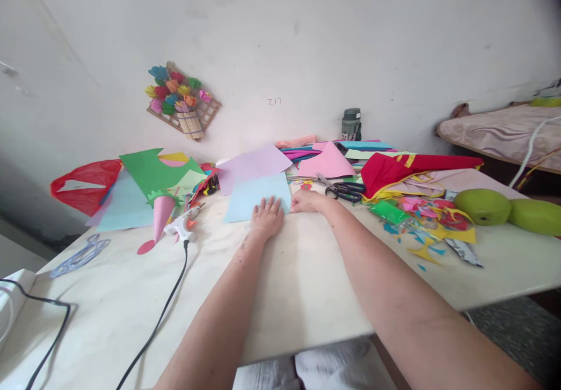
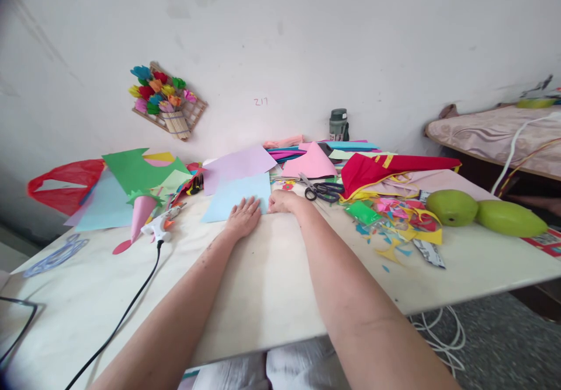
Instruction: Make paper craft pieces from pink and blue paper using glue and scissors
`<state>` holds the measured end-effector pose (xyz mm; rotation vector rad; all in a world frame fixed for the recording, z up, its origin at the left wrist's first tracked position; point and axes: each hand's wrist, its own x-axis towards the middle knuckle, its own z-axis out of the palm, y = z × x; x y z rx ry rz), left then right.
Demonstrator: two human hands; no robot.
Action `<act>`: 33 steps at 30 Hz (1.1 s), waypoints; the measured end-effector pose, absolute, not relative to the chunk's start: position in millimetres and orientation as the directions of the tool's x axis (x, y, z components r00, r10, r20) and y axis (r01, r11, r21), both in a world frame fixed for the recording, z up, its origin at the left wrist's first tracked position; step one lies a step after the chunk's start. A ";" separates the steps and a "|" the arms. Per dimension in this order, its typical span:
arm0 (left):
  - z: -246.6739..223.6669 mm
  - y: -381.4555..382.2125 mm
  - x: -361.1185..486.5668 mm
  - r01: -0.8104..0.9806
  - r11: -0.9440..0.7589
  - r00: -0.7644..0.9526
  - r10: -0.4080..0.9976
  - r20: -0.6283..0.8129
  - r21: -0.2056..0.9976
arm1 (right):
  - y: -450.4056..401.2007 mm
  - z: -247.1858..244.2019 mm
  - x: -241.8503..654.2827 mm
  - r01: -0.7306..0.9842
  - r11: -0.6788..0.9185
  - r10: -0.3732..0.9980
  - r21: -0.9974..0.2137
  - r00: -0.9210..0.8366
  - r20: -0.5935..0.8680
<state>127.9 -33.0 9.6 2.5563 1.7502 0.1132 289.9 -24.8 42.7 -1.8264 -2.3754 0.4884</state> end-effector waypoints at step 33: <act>8.2 -33.2 126.7 0.967 -0.237 0.228 0.968 0.106 0.088 | -20.5 44.9 293.2 0.929 0.224 0.937 -0.295 -0.288 -0.196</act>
